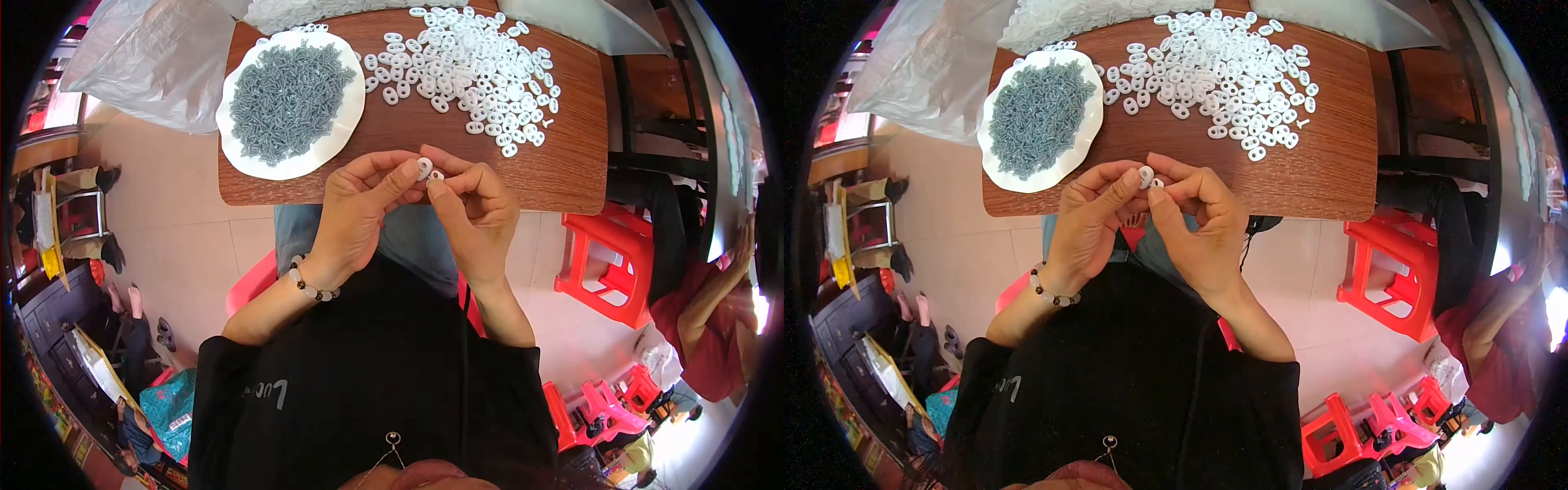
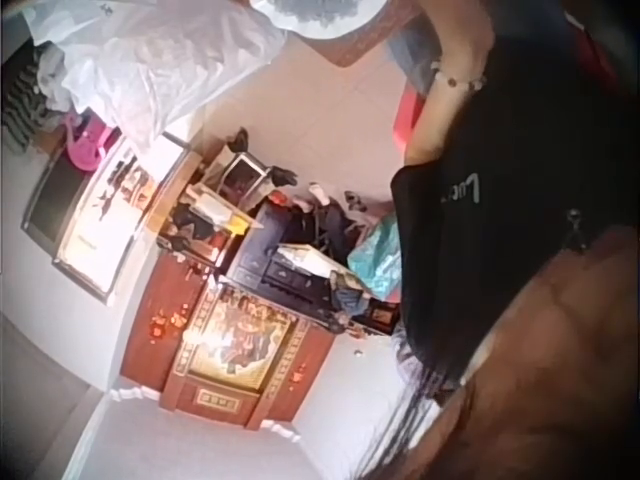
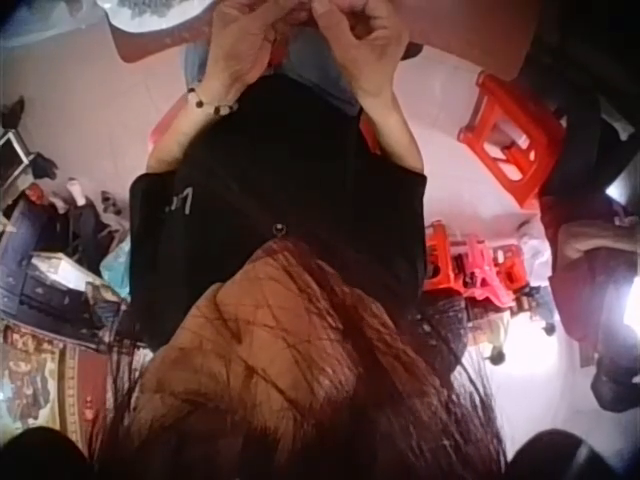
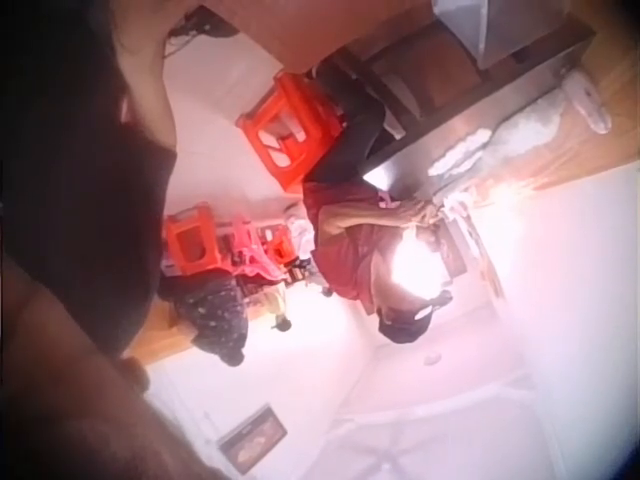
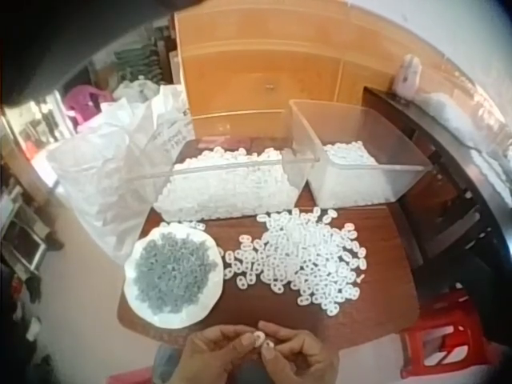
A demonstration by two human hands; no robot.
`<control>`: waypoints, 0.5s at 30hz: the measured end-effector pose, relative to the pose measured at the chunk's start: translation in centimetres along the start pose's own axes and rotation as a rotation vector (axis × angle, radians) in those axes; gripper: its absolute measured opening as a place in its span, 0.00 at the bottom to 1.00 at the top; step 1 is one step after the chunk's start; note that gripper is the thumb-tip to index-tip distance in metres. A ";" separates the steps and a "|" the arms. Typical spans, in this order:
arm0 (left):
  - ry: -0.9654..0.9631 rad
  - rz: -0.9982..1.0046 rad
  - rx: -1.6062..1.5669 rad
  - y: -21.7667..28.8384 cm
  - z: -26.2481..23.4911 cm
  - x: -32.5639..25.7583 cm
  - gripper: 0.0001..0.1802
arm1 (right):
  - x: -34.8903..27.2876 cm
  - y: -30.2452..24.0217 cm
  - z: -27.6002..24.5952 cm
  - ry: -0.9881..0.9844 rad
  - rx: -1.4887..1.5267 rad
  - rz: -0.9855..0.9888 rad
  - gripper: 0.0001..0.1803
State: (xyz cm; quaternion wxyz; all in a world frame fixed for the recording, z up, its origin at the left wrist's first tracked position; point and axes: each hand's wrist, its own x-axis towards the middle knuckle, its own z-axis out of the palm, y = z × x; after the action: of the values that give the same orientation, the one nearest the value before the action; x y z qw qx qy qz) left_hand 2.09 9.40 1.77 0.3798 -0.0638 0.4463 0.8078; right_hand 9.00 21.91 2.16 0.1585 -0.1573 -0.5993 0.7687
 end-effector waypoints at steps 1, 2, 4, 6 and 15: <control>0.002 0.020 0.010 -0.2 0.0 0.0 0.11 | 0.0 0.0 0.1 -0.002 0.000 0.001 0.04; 0.004 0.040 0.020 -0.3 0.0 -0.1 0.11 | 0.0 0.1 0.1 -0.001 -0.001 0.012 0.04; -0.012 0.031 0.024 -0.2 0.1 -0.3 0.11 | 0.0 0.0 0.1 -0.002 -0.004 0.025 0.04; -0.029 0.023 0.025 0.0 -0.1 -0.4 0.11 | 0.0 -0.2 -0.1 -0.045 0.067 0.061 0.03; -0.103 -0.068 0.033 1.6 -0.9 -1.3 0.12 | 0.4 -1.3 -0.7 -0.208 0.155 0.164 0.20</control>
State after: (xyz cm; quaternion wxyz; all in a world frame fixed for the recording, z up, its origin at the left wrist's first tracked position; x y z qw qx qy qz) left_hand 1.72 7.47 2.84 0.4304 -0.0310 0.4368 0.7893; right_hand 9.00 22.96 3.26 0.0442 -0.1126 -0.5367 0.8351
